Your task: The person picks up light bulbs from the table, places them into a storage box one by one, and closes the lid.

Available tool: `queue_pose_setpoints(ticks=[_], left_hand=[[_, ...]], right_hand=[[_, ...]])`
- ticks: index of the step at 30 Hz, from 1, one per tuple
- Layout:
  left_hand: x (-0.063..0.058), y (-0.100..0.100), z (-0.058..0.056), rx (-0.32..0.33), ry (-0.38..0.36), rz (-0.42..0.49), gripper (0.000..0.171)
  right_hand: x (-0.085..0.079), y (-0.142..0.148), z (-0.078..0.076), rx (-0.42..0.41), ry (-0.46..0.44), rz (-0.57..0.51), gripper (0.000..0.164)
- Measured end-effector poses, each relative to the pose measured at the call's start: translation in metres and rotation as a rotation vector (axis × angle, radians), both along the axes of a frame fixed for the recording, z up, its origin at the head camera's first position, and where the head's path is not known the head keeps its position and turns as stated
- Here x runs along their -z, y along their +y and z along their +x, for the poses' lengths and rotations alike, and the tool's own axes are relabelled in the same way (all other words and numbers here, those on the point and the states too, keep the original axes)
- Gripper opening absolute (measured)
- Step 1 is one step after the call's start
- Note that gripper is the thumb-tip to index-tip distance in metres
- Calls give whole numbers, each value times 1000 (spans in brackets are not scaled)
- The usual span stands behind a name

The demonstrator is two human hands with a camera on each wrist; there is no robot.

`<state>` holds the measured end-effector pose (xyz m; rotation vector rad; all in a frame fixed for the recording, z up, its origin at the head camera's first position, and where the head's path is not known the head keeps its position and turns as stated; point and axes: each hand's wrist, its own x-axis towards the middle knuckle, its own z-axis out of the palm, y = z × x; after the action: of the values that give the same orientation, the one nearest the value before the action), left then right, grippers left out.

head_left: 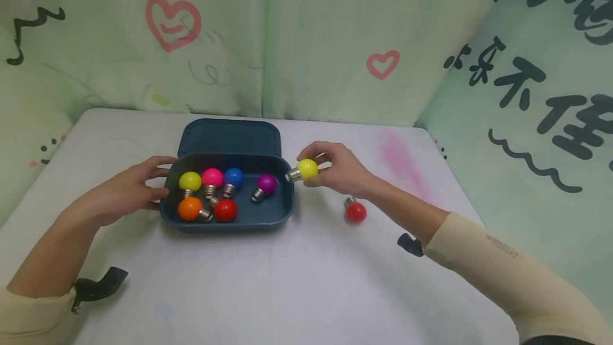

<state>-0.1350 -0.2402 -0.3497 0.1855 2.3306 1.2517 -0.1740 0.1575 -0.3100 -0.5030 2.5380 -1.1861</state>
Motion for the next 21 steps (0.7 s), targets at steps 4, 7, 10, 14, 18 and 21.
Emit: queue_pose_setpoints(ticks=[4, 7, 10, 14, 18, 21], left_hand=[[0, 0, 0, -5, -5, -6, 70], [-1, 0, 0, -7, -8, -3, 69], [-1, -1, 1, -11, -11, -1, 69], [0, -2, 1, -18, -12, 1, 68], [1, -2, 0, -27, -15, 10, 68], [1, -2, 0, -30, -12, 2, 68]], right_hand=[[2, -25, -2, -61, -9, 12, 39], [5, -41, -3, -112, 1, 40, 38], [9, -57, -6, -173, 24, 69, 36], [16, -76, -14, -241, 78, 121, 36], [23, -90, -21, -281, 120, 181, 38], [27, -97, -26, -308, 143, 209, 40]])
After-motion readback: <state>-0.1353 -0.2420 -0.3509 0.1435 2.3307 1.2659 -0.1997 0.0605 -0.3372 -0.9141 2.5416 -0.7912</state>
